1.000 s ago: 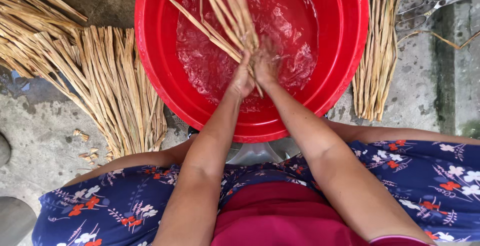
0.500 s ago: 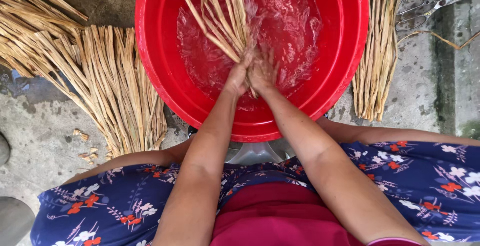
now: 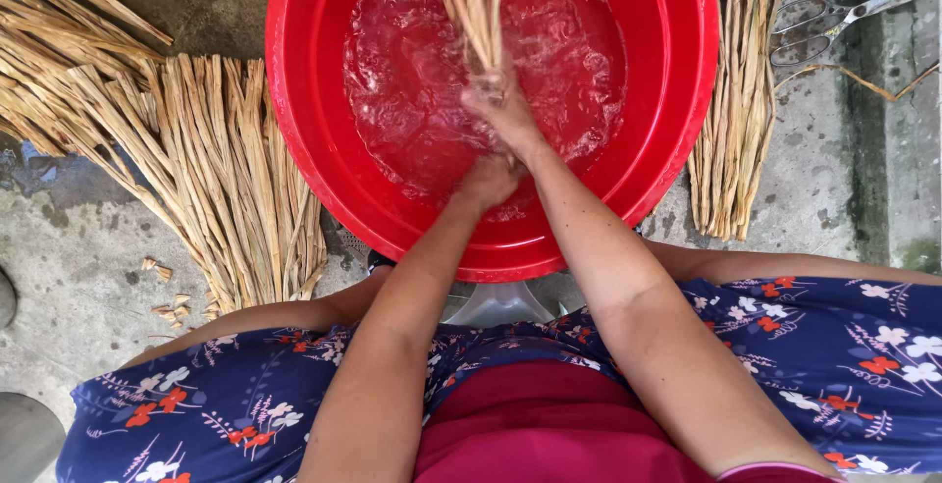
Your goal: The person repeatedly picks up bundles of dry sticks from the floor, submerges them in a red basin of water, and rubs them with both hands. They then place the wet sticks back on the floor and repeat the process with new bundles.
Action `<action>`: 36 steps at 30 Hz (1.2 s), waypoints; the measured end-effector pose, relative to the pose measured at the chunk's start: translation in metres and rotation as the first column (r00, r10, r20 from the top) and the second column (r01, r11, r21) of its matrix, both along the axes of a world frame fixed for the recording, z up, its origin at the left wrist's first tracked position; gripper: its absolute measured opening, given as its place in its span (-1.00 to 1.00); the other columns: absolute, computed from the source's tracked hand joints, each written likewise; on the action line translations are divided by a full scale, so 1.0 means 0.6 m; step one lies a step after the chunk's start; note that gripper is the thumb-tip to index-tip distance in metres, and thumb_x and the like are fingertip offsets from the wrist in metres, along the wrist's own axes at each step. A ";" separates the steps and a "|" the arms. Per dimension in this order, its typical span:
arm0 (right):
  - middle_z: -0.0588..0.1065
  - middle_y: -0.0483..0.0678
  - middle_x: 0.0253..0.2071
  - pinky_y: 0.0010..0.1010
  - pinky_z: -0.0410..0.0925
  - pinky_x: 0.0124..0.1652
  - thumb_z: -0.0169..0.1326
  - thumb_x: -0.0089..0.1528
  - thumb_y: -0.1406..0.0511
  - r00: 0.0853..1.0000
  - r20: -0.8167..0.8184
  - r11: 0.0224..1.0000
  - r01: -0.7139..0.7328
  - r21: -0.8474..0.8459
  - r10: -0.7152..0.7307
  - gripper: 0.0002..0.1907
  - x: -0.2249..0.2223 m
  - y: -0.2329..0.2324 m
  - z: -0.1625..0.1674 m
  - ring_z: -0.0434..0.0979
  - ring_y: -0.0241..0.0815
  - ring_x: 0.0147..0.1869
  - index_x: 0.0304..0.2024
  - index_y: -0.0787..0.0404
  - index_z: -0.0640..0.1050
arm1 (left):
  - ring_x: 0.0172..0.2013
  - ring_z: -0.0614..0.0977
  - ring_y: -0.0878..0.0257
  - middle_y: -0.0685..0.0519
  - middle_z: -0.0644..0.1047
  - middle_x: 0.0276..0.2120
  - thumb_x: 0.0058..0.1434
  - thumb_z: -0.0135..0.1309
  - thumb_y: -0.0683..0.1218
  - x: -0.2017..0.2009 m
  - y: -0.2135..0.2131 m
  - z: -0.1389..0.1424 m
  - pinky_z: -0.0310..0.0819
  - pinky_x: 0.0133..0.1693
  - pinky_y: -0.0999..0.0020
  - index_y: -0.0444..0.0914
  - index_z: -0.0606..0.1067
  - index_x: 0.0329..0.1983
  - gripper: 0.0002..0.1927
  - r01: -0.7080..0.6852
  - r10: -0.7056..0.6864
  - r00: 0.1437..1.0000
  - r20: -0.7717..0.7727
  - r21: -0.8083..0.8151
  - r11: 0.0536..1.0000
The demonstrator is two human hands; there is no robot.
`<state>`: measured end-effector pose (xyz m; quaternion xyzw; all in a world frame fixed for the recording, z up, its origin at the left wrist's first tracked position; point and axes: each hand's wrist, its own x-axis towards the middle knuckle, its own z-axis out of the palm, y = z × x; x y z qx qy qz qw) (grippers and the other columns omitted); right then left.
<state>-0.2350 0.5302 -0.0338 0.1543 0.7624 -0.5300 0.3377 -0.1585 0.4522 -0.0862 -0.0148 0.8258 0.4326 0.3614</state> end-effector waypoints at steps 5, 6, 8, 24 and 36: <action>0.60 0.02 -0.11 -0.29 0.50 -0.05 0.10 0.37 0.05 0.991 0.135 0.997 -0.026 0.079 0.015 -0.52 0.001 0.048 -0.024 0.62 -0.20 -0.07 0.18 0.22 0.57 | 0.41 0.22 0.01 -0.12 0.23 0.42 0.06 -0.09 0.55 -0.016 -0.031 0.014 0.04 0.38 0.05 -0.10 0.25 0.43 0.00 0.113 -0.221 0.921 0.321 0.323 0.940; 0.60 0.06 -0.16 -0.29 0.55 -0.16 0.14 0.42 0.05 0.978 0.178 0.989 0.092 0.113 -0.111 -0.51 0.005 0.046 -0.029 0.65 -0.18 -0.15 0.11 0.36 0.60 | 0.45 0.09 -0.02 -0.15 0.09 0.47 0.08 -0.15 0.59 -0.025 -0.046 0.014 -0.04 0.38 0.01 -0.13 0.09 0.52 0.09 -0.149 -0.046 0.903 0.426 0.413 0.899; 0.59 0.02 -0.17 -0.25 0.48 -0.27 0.08 0.42 0.11 0.986 0.026 0.986 0.163 0.036 -0.164 -0.61 0.028 0.021 -0.035 0.53 -0.17 -0.28 0.20 0.16 0.55 | 0.44 0.13 0.01 -0.12 0.04 0.46 0.14 -0.32 0.64 -0.043 -0.069 0.007 0.15 0.40 0.00 -0.12 -0.06 0.54 0.10 -0.683 0.393 0.643 0.658 0.259 0.683; 0.49 0.14 -0.06 -0.43 0.34 -0.45 -0.23 0.50 0.11 0.986 0.020 0.965 0.157 0.208 -0.165 -0.57 0.033 -0.046 -0.027 0.44 -0.10 -0.22 0.26 0.17 0.46 | 0.25 0.38 0.14 -0.15 0.36 0.27 0.53 -0.30 0.27 -0.058 -0.001 -0.019 0.34 0.15 0.34 -0.33 0.16 0.47 -0.30 -0.781 0.102 0.612 0.784 0.620 -0.081; -0.01 -0.01 0.57 0.14 -0.17 0.49 -0.38 0.47 0.15 0.828 -0.218 0.661 -0.224 0.716 0.517 -0.46 0.026 -0.030 -0.051 -0.21 0.05 0.62 0.51 0.05 0.11 | 0.13 0.42 0.11 -0.06 0.41 0.10 0.51 -0.13 0.29 -0.041 -0.025 -0.015 0.50 0.05 0.18 -0.31 0.25 0.46 -0.30 -0.825 0.459 0.545 0.701 0.546 0.145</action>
